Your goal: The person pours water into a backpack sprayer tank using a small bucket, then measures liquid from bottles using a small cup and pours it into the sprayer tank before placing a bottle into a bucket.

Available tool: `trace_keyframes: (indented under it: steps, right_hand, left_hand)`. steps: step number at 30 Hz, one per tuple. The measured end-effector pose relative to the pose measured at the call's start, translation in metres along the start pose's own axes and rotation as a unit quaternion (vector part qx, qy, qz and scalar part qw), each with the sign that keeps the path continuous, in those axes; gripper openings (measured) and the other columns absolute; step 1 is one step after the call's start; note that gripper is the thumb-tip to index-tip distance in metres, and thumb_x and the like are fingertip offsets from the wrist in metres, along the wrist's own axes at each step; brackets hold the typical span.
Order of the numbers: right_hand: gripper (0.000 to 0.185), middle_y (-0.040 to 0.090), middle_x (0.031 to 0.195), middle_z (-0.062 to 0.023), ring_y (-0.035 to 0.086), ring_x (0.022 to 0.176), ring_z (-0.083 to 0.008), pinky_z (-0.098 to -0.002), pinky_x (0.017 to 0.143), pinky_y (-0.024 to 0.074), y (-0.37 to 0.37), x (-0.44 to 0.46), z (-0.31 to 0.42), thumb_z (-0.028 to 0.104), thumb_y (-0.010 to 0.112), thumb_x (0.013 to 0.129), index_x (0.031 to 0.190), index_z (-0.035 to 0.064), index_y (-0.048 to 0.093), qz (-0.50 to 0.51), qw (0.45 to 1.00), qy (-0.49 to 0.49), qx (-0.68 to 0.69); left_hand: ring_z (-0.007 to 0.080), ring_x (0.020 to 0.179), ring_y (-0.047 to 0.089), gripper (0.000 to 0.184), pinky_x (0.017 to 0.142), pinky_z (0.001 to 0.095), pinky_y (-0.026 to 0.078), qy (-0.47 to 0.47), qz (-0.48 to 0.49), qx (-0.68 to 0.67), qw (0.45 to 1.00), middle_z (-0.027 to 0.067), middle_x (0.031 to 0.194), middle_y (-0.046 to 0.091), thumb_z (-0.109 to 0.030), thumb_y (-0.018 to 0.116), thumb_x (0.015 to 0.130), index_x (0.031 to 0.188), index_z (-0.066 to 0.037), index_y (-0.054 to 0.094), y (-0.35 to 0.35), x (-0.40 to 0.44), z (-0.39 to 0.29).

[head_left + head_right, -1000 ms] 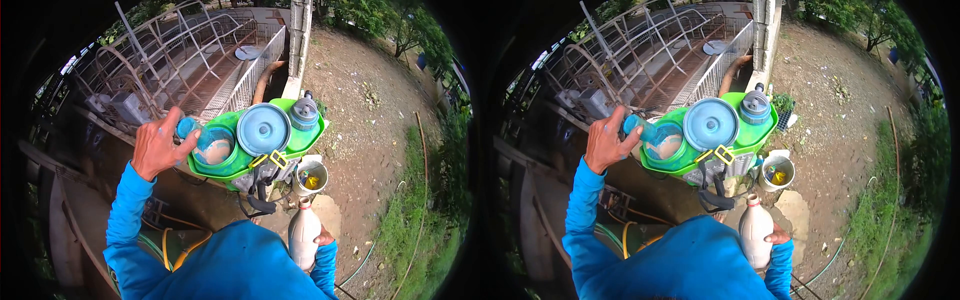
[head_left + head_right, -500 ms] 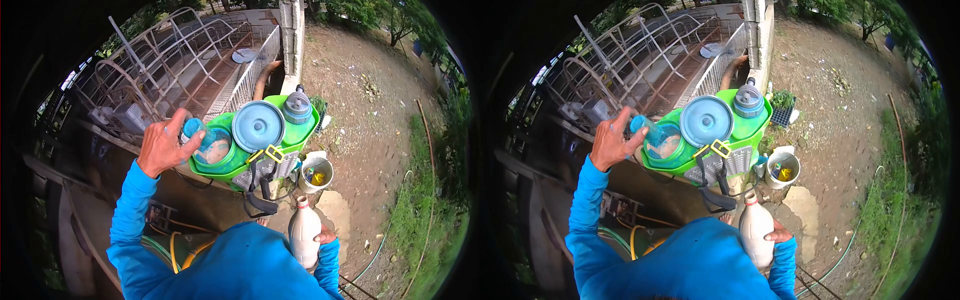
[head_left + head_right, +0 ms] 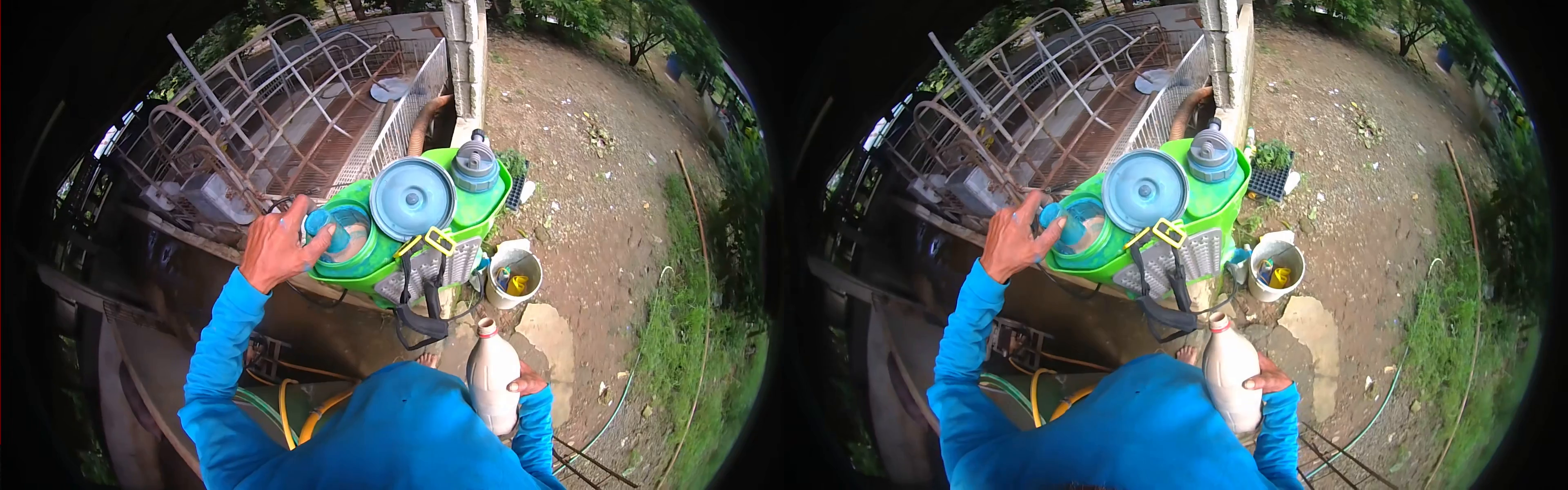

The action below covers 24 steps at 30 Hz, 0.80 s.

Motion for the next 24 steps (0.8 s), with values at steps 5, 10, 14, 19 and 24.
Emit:
trace_keyframes:
  steps: [5,10,14,19,24]
  right_hand:
    - [0.107,0.052,0.137,-0.0156,0.050,0.126,-0.0269,-0.0395,0.109,0.0363,0.005,-0.002,-0.001,0.028,0.081,0.057,0.146,-0.0028,0.032,-0.004,1.000,0.001,-0.015]
    - [0.106,0.052,0.136,-0.0151,0.050,0.125,-0.0264,-0.0390,0.109,0.0362,0.008,-0.005,-0.003,0.030,0.082,0.056,0.145,-0.0025,0.034,-0.016,1.000,0.003,-0.011]
    - [0.105,0.053,0.136,-0.0143,0.050,0.125,-0.0257,-0.0384,0.109,0.0364,0.017,-0.001,-0.004,0.032,0.083,0.056,0.144,-0.0025,0.036,-0.001,0.999,0.005,-0.037]
    - [0.101,0.056,0.131,-0.0122,0.052,0.120,-0.0229,-0.0360,0.105,0.0397,0.033,-0.005,-0.004,0.033,0.084,0.059,0.142,-0.0024,0.039,0.024,0.998,0.001,-0.050]
    - [0.092,0.061,0.120,-0.0096,0.055,0.108,-0.0185,-0.0329,0.094,0.0454,0.001,-0.019,-0.048,0.035,0.084,0.063,0.139,0.0008,0.046,0.000,0.996,0.024,-0.091]
  left_hand:
    - [0.0461,0.065,0.061,0.043,0.058,0.0541,0.045,-0.005,0.005,0.020,1.000,0.0230,0.064,0.061,-0.046,0.061,0.086,0.099,-0.006,0.056,0.013,-0.012,0.005]
    - [0.0406,0.059,0.061,0.047,0.056,0.0486,0.045,-0.024,-0.055,-0.008,0.998,0.0197,0.061,0.058,-0.050,0.052,0.093,0.110,-0.006,0.057,0.000,-0.036,0.001]
    - [0.0024,0.054,0.032,0.083,0.048,0.0187,0.021,-0.131,0.085,-0.525,0.837,0.0022,0.071,0.055,-0.070,0.012,0.094,0.119,-0.004,0.056,0.055,-0.086,-0.030]
    - [0.0108,0.067,0.045,0.088,0.051,0.0223,0.034,-0.215,0.316,-0.769,0.512,0.0066,0.087,0.057,-0.071,0.012,0.094,0.120,0.000,0.057,0.166,-0.125,-0.123]
    - [0.0112,0.079,0.050,0.079,0.061,0.0235,0.038,-0.239,0.373,-0.769,0.461,0.0049,0.094,0.058,-0.066,0.022,0.097,0.122,0.000,0.058,0.228,-0.128,-0.160]
Point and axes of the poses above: each hand's wrist, its own x-axis towards the middle knuckle, its own y-axis out of the palm, z = x × y, the point moved 7 cm from there along x, towards the middle knuckle
